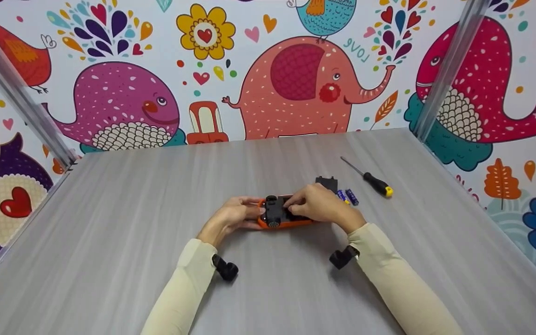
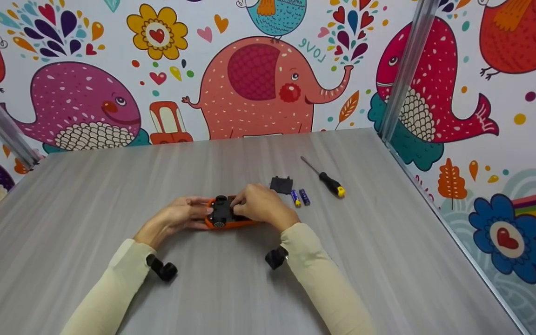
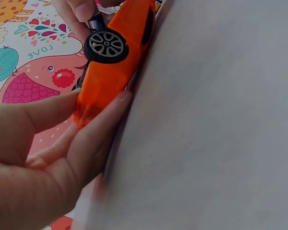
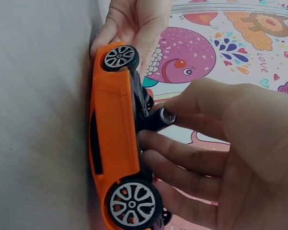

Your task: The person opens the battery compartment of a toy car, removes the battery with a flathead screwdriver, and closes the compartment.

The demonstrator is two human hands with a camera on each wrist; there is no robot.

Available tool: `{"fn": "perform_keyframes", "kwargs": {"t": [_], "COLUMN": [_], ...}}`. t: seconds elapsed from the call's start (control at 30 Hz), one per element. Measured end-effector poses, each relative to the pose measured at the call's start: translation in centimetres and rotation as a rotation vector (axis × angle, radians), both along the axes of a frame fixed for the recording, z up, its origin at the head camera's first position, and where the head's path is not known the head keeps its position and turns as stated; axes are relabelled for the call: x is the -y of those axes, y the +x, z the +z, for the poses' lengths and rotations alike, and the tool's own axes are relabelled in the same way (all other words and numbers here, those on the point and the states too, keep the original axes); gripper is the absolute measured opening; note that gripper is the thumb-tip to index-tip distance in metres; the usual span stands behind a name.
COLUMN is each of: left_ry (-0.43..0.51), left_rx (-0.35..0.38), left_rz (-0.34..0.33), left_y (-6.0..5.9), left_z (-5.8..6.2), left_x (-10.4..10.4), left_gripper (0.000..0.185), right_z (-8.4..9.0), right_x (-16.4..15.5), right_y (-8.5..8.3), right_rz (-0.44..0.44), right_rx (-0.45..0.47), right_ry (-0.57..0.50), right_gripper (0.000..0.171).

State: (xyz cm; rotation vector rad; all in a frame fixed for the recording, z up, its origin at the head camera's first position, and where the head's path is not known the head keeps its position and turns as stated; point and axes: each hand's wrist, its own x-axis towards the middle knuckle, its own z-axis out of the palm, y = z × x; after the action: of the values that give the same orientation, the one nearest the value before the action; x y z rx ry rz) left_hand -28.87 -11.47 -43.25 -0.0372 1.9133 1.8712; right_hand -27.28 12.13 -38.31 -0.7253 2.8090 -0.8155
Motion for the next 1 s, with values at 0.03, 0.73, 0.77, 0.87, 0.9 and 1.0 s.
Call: {"fn": "perform_keyframes", "kwargs": {"t": [0.03,0.73,0.77,0.87,0.9,1.0], "left_ry": [0.0,0.006,0.007,0.009,0.011,0.006], "left_rx": [0.0,0.004,0.006,0.004,0.002,0.005], "left_rz": [0.002,-0.001,0.002,0.003,0.001,0.002], "left_y": [0.0,0.0,0.0,0.0,0.0,0.0], "left_z": [0.0,0.1,0.1,0.0,0.0,0.0], "left_x": [0.0,0.1,0.1,0.1,0.1,0.0], "left_gripper": [0.05,0.05,0.049,0.049,0.049,0.049], "right_z": [0.1,0.8,0.9,0.9,0.9,1.0], "right_x": [0.0,-1.1,-1.3,-1.7,-1.8,-2.2], "right_y": [0.0,-0.4,-0.4,-0.6,-0.6,-0.8], "right_rz": [-0.005,-0.113,-0.117,-0.138,-0.145,-0.17], "right_rx": [-0.003,0.021,0.025,0.042,0.04,0.031], "right_ry": [0.003,-0.068,-0.07,-0.097,-0.103,-0.125], "right_gripper": [0.023,0.039,0.038,0.033,0.031,0.025]}}
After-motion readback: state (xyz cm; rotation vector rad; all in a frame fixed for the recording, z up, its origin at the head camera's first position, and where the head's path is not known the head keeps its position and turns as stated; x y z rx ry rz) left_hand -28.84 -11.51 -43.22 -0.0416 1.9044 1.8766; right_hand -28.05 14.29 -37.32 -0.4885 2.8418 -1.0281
